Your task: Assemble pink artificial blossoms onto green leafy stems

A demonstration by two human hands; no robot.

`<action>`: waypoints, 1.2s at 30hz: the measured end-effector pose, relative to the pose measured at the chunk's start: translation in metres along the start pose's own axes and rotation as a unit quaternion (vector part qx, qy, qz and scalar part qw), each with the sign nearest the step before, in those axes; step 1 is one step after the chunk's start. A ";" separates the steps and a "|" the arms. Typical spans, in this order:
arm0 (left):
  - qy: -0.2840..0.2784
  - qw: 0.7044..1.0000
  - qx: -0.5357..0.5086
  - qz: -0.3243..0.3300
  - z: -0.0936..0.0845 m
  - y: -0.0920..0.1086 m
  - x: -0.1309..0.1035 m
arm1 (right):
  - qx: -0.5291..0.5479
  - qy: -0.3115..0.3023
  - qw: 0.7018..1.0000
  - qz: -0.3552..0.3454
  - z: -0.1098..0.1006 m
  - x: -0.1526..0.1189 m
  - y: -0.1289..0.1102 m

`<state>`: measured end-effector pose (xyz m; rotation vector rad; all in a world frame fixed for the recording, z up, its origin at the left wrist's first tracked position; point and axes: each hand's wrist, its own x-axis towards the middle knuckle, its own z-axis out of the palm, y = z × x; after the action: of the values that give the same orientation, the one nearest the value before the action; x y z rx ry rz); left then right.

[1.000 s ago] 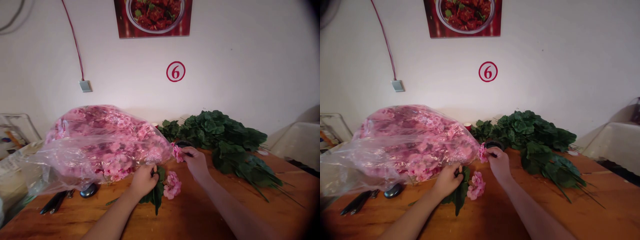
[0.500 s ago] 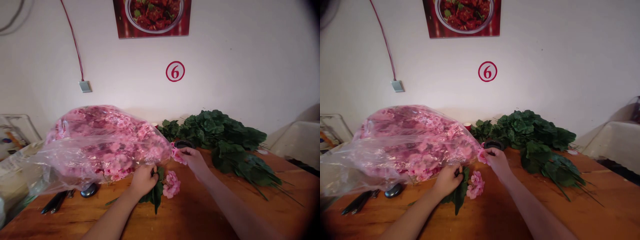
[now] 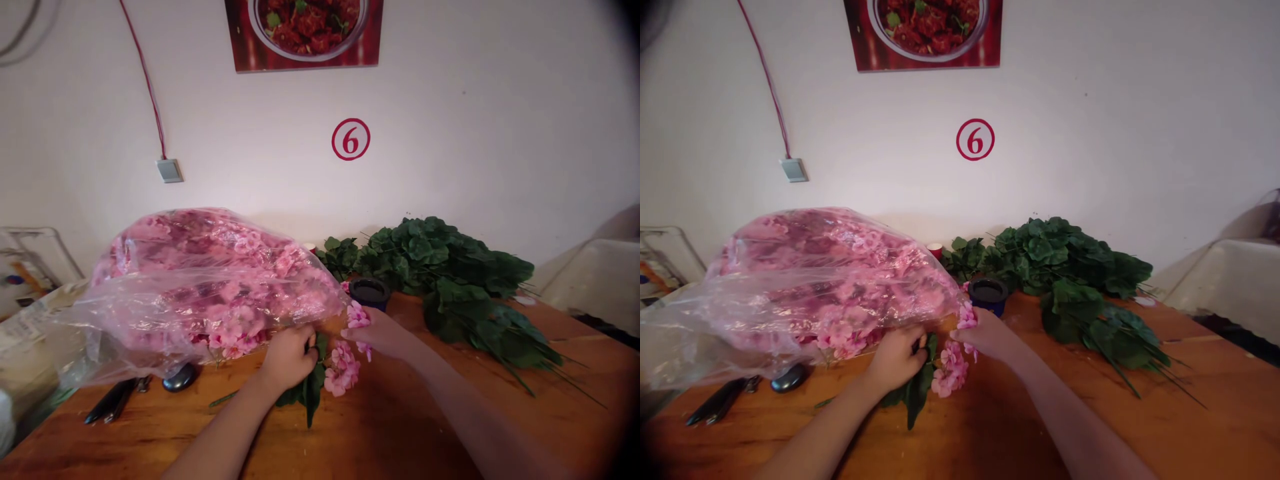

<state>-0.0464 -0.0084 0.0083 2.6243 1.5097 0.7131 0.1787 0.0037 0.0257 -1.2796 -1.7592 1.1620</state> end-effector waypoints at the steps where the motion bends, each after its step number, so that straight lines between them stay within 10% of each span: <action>1: -0.004 1.000 0.006 0.003 0.000 0.000 0.000 | -0.013 -0.011 1.000 0.009 -0.001 0.001 0.001; 12: -0.053 0.991 -0.060 0.103 0.002 -0.002 0.002 | -0.094 -0.053 0.994 -0.029 -0.008 0.011 0.015; 36: -0.075 0.995 -0.029 0.062 0.014 -0.004 0.001 | -0.036 -0.099 0.994 0.017 0.014 0.012 0.031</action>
<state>-0.0436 -0.0030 -0.0045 2.6787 1.2778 0.5438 0.1738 0.0155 -0.0078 -1.2776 -1.9444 1.2922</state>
